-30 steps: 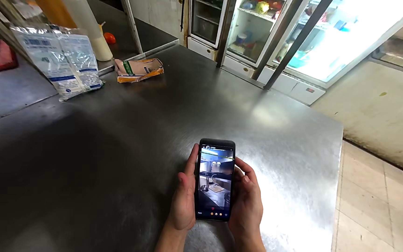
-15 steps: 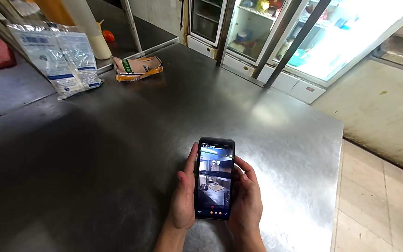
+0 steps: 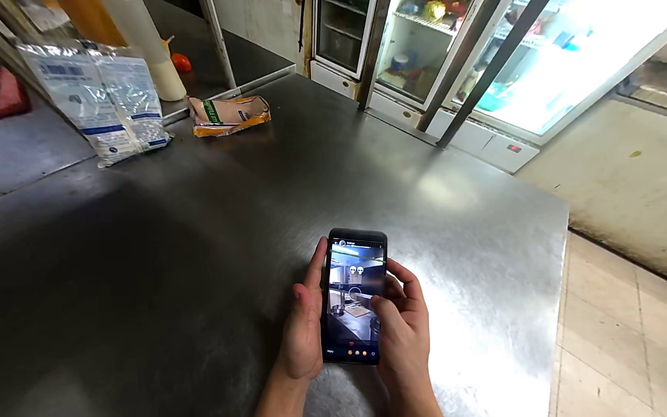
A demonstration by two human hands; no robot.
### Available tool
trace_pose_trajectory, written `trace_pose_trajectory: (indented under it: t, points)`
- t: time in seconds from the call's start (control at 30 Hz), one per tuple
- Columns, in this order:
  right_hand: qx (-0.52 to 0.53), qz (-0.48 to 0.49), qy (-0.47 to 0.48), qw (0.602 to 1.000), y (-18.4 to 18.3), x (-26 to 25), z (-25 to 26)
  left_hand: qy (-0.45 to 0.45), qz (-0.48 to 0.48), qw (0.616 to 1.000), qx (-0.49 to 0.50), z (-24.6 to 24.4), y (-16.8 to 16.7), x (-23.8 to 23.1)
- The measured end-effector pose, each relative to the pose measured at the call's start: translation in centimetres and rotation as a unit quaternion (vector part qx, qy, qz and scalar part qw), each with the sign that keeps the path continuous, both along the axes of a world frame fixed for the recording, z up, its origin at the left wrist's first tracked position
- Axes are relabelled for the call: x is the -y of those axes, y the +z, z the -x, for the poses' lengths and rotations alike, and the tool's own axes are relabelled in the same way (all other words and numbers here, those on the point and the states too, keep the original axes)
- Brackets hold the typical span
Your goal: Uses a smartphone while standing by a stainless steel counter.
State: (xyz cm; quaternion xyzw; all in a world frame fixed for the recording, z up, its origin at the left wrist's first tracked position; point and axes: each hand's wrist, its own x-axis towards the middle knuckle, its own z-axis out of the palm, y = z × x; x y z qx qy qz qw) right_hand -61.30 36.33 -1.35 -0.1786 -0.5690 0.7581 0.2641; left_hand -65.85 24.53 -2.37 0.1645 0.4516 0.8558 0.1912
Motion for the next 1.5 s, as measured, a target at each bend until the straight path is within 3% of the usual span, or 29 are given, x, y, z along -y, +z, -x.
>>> trace_pose_trajectory:
  t: [0.57,0.73,0.93,1.5]
  points:
    - [-0.006,-0.003,0.036,0.999,-0.1,-0.9,-0.3,-0.016,-0.021,1.0,0.016,0.0,0.1,-0.1]
    - [-0.03,-0.097,-0.008,0.995,-0.6,-1.2,-0.3,-0.028,-0.011,1.0,-0.003,0.0,-0.1,-0.2]
    - [-0.051,-0.176,-0.012,0.983,-1.1,-1.3,-0.4,-0.089,-0.063,0.994,0.011,0.1,-0.4,-0.2]
    - [-0.042,-0.208,-0.045,0.976,-1.2,-1.3,-0.4,-0.117,-0.061,0.991,-0.007,0.2,-0.6,-0.2]
